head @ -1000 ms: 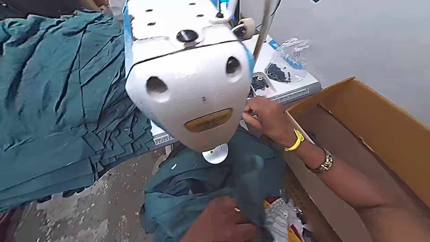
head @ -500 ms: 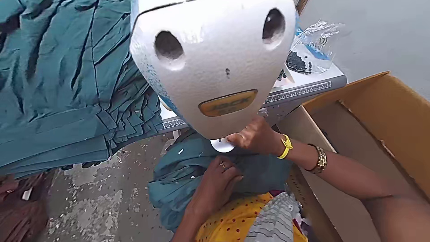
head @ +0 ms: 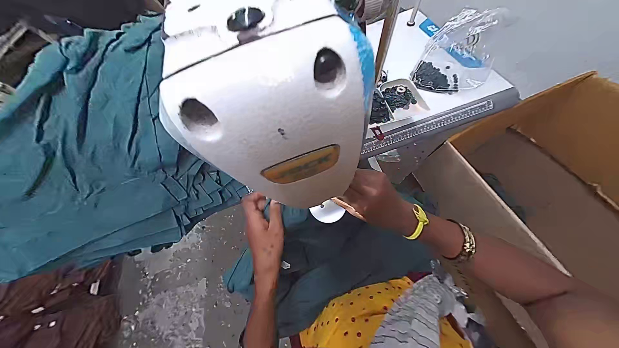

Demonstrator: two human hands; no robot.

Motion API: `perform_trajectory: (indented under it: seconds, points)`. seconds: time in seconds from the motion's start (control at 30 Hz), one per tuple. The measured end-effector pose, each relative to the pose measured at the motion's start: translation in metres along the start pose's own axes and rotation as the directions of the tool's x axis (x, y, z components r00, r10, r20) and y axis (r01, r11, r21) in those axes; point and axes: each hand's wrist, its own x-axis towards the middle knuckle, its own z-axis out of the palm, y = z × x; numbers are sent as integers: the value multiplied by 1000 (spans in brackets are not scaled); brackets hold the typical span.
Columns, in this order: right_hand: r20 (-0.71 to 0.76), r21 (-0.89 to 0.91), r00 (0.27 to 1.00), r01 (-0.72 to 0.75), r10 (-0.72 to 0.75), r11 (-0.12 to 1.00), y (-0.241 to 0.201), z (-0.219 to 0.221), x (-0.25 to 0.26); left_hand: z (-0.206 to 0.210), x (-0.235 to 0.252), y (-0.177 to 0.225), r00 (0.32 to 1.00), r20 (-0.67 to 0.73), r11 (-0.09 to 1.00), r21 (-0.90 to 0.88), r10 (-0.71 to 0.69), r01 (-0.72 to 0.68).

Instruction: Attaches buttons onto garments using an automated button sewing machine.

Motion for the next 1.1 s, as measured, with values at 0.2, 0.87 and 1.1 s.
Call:
perform_trajectory:
  seconds: [0.2,0.87,1.1]
  points:
    - [-4,-44,1000,-6,6,999,-4,2,5,40,7,43,966,28,966,5,-257,257]
    - [167,-207,678,-686,716,698,173,-46,-35,27,-43,-43,935,203,946,-87,-289,312]
    - [219,-277,748,-567,626,775,134,-60,-35,34,-49,-44,917,246,945,-9,-314,326]
